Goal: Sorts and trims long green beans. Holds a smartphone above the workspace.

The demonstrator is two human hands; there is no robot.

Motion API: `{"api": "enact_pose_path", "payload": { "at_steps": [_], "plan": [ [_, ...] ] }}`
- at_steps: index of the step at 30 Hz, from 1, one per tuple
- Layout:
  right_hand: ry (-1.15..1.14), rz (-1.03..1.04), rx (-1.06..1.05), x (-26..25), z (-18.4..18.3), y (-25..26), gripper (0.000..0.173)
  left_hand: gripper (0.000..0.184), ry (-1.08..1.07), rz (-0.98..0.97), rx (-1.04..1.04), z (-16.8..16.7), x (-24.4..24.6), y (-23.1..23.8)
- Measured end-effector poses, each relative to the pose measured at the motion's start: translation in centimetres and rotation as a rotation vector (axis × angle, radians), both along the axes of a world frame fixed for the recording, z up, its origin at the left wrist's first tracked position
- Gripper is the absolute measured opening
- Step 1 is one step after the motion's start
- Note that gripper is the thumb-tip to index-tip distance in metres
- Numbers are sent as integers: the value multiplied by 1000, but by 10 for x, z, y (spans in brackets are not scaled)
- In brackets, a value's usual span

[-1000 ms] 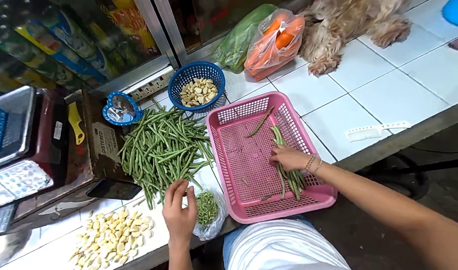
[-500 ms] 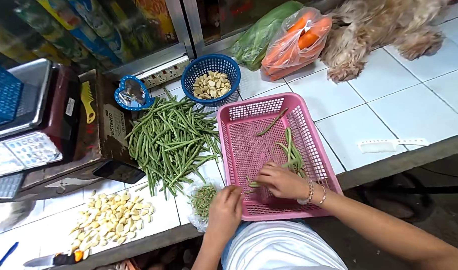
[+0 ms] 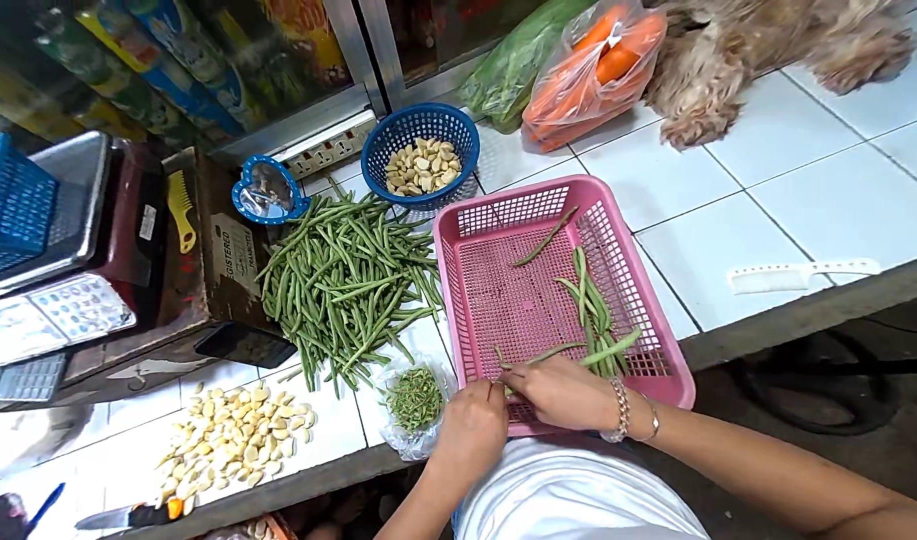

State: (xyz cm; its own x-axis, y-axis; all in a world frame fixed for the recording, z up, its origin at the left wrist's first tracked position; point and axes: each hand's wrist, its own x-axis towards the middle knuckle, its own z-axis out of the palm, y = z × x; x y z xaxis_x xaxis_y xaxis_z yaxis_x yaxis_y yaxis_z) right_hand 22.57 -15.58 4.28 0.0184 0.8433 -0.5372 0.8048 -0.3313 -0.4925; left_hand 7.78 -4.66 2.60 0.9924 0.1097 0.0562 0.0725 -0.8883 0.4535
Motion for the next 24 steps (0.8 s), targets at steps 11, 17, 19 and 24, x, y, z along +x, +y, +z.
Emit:
{"api": "enact_pose_path", "payload": {
  "at_steps": [11,17,19,24],
  "plan": [
    [-261,-47,851,-22,-30,-14,7,8,16,-91,224,13,-7,11],
    [-277,47,794,-30,-23,-15,7,13,166,-189,144,19,-8,12],
    [-205,-24,881,-28,-24,-16,8,11,-64,-198,115,10,-13,18],
    [274,-411,1127,-38,-15,-16,15,29,-562,-57,-378,0,-21,24]
  ]
}}
